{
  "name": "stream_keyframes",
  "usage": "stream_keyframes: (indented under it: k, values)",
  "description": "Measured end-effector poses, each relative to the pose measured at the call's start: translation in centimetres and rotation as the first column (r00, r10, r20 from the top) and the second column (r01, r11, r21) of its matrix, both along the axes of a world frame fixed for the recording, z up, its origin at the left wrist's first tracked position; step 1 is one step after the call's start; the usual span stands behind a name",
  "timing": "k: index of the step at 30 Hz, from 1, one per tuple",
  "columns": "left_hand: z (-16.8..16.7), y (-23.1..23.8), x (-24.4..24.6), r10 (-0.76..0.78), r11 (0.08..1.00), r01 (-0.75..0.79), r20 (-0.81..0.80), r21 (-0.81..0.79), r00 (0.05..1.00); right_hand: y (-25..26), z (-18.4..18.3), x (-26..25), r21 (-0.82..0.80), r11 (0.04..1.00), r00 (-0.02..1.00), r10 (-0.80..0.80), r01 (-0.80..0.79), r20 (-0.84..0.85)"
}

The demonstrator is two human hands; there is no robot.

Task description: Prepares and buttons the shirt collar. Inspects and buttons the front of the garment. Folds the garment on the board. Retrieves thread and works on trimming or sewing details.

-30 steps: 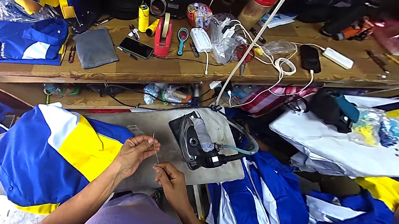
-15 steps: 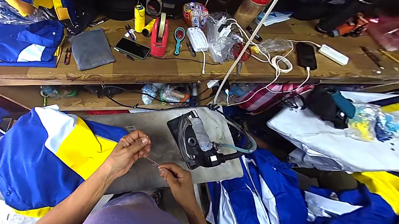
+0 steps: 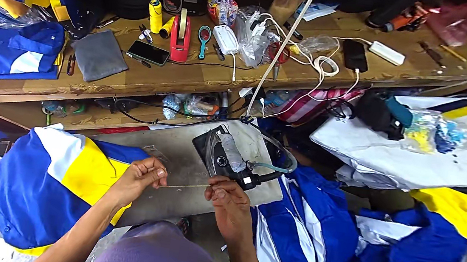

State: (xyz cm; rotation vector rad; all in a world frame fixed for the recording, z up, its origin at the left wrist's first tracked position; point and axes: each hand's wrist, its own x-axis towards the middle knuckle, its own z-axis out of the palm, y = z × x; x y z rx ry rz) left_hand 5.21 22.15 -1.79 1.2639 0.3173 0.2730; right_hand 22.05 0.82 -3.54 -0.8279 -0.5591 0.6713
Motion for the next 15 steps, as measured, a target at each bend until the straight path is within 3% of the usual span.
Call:
stream_keyframes:
  k: [3, 5, 7, 11, 15]
  values:
    - [-0.5, -0.6, 0.1, -0.060, 0.998, 0.060, -0.023, 0.029, 0.998, 1.0, 2.2, -0.6, 0.203, 0.973, 0.982, 0.139, -0.112, -0.125]
    - [-0.7, -0.9, 0.1, -0.082, 0.996, 0.082, -0.022, 0.018, 0.996, 1.4, 2.6, -0.4, 0.230, 0.961, 0.965, 0.194, -0.151, -0.177]
    - [-0.6, -1.1, 0.2, -0.095, 0.995, 0.095, -0.014, 0.015, 0.995, 1.7, 2.5, -0.1, 0.155, 0.971, 0.966, 0.206, -0.181, -0.157]
    - [0.3, -2.0, 0.9, -0.142, 0.990, 0.142, 0.035, 0.005, 0.989, 2.6, 1.5, -0.7, -0.142, 0.975, 0.981, 0.181, -0.171, 0.062]
    - [0.6, -2.3, 1.4, -0.157, 0.987, 0.157, 0.011, 0.016, 0.988, 3.3, 0.4, -1.1, -0.239, 0.960, 0.979, 0.172, -0.143, 0.105]
